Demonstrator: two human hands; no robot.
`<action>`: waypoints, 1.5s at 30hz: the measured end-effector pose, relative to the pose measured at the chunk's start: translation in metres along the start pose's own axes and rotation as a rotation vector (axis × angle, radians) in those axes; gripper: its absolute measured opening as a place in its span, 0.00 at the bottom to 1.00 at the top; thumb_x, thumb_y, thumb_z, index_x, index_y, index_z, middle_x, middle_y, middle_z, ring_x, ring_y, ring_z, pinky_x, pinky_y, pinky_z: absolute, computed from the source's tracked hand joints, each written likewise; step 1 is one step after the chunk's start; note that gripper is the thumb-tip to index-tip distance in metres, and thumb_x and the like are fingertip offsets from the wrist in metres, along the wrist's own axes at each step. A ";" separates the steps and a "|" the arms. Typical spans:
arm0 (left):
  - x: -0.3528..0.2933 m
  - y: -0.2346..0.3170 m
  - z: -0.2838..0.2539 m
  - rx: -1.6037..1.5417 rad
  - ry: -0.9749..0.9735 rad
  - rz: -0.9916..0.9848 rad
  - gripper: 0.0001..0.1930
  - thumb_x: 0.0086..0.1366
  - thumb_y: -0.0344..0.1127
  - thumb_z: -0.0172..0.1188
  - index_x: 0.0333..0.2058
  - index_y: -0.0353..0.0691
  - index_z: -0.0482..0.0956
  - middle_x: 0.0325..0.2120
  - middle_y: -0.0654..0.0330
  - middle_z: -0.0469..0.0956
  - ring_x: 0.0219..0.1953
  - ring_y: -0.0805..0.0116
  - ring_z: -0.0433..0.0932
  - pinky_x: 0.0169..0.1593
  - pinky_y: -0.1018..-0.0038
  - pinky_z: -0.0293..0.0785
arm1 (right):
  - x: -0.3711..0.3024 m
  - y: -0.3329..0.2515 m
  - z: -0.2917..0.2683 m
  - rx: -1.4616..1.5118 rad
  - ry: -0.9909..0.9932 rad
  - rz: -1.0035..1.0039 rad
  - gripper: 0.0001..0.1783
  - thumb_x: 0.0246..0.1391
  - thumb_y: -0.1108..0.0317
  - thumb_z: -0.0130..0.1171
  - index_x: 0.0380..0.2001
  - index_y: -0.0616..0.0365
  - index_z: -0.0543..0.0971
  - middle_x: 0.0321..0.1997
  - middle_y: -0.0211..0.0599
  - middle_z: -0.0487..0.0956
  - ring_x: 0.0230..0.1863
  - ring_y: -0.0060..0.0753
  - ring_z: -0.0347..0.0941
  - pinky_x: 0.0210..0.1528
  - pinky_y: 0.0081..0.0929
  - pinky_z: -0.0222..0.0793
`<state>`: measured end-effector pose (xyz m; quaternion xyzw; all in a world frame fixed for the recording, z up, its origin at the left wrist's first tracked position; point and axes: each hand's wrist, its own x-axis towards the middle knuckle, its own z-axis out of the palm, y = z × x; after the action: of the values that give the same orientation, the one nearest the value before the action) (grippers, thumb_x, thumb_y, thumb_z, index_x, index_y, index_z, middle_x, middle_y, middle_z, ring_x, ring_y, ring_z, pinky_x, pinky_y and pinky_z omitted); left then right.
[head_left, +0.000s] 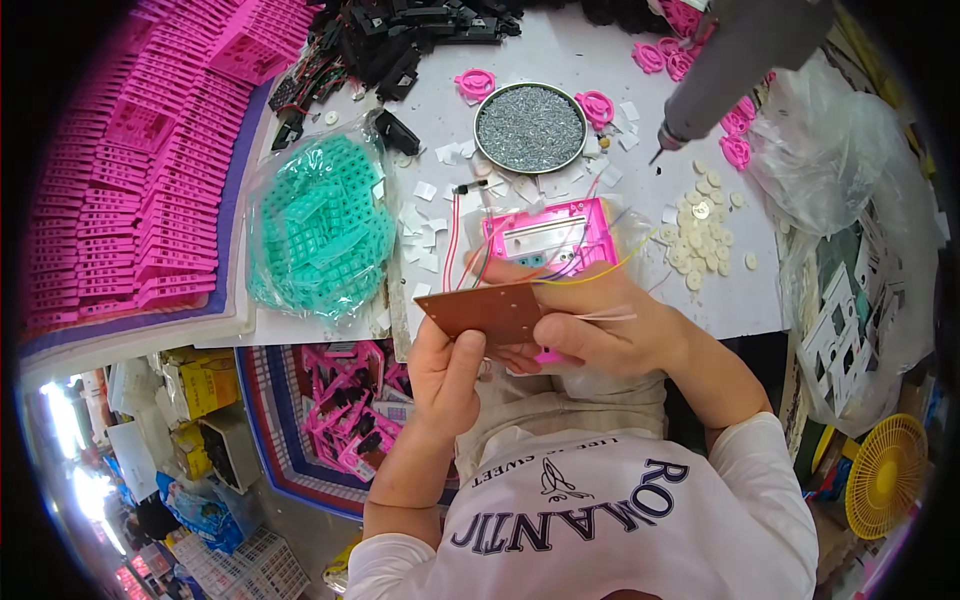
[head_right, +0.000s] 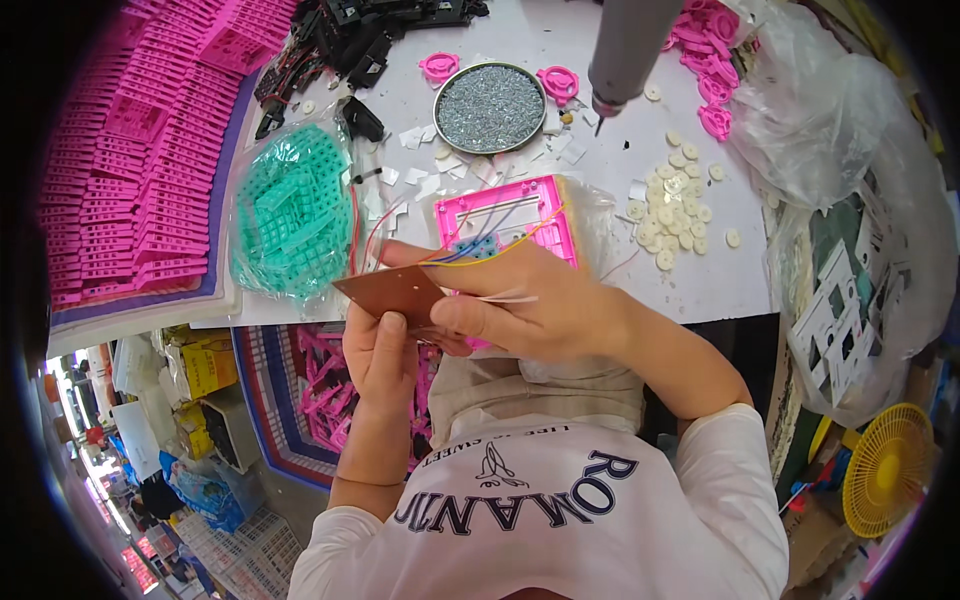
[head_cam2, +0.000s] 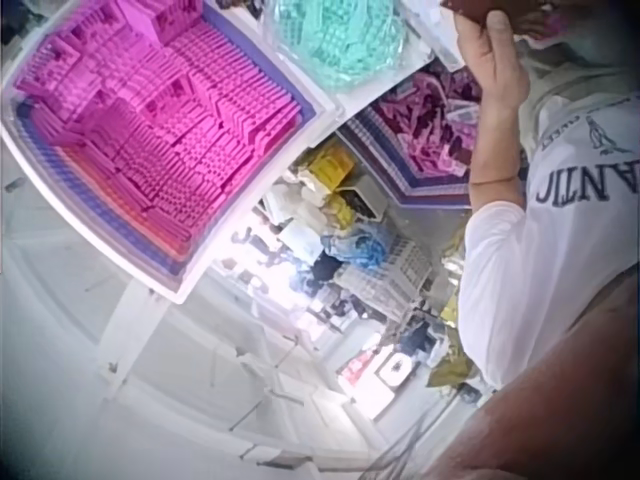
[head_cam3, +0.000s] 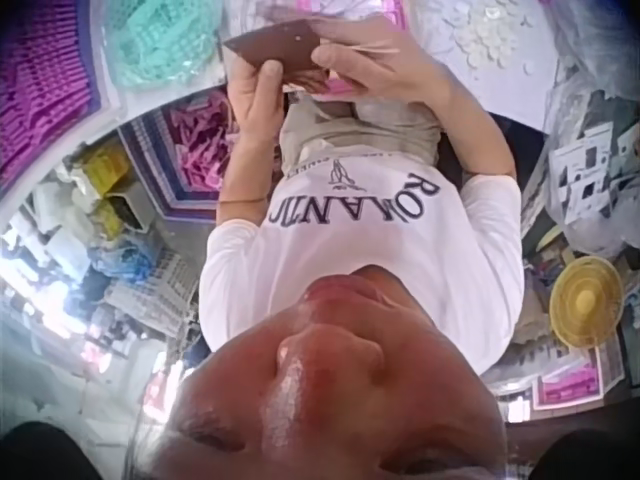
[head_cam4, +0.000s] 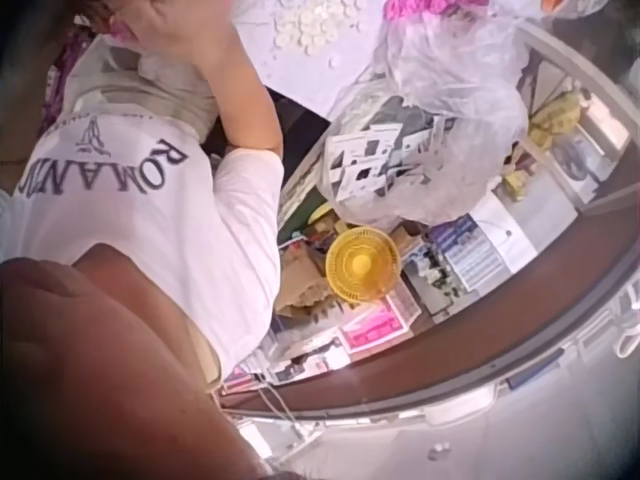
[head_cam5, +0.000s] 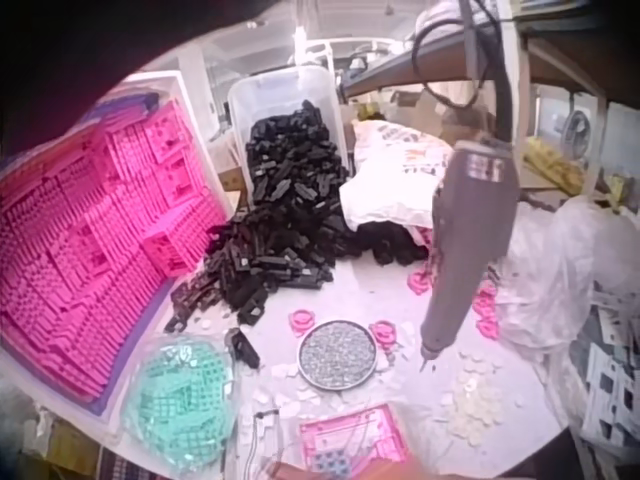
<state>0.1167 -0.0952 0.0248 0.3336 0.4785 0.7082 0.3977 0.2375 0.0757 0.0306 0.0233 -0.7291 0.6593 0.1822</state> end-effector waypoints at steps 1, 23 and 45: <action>-0.001 -0.001 0.001 0.009 0.011 0.013 0.16 0.79 0.35 0.42 0.56 0.27 0.64 0.39 0.43 0.83 0.33 0.58 0.86 0.37 0.68 0.85 | -0.004 -0.001 0.004 -0.105 0.072 -0.059 0.26 0.68 0.62 0.55 0.67 0.55 0.72 0.32 0.40 0.82 0.25 0.27 0.77 0.28 0.27 0.73; -0.015 -0.001 0.009 0.374 -0.200 -0.053 0.17 0.77 0.31 0.41 0.57 0.24 0.67 0.43 0.43 0.82 0.39 0.61 0.85 0.39 0.68 0.85 | -0.060 -0.078 -0.020 -0.672 -0.021 0.190 0.28 0.50 0.56 0.73 0.52 0.60 0.82 0.31 0.37 0.78 0.27 0.41 0.76 0.29 0.31 0.72; -0.032 -0.009 0.006 0.321 -0.159 -0.266 0.16 0.74 0.25 0.44 0.57 0.27 0.68 0.35 0.51 0.84 0.33 0.65 0.85 0.36 0.72 0.82 | -0.018 -0.024 -0.004 0.442 0.162 0.598 0.14 0.56 0.72 0.68 0.46 0.65 0.85 0.41 0.40 0.83 0.41 0.30 0.77 0.43 0.30 0.73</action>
<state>0.1385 -0.1188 0.0151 0.3813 0.5920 0.5358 0.4659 0.2618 0.0727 0.0487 -0.2041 -0.5272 0.8244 0.0293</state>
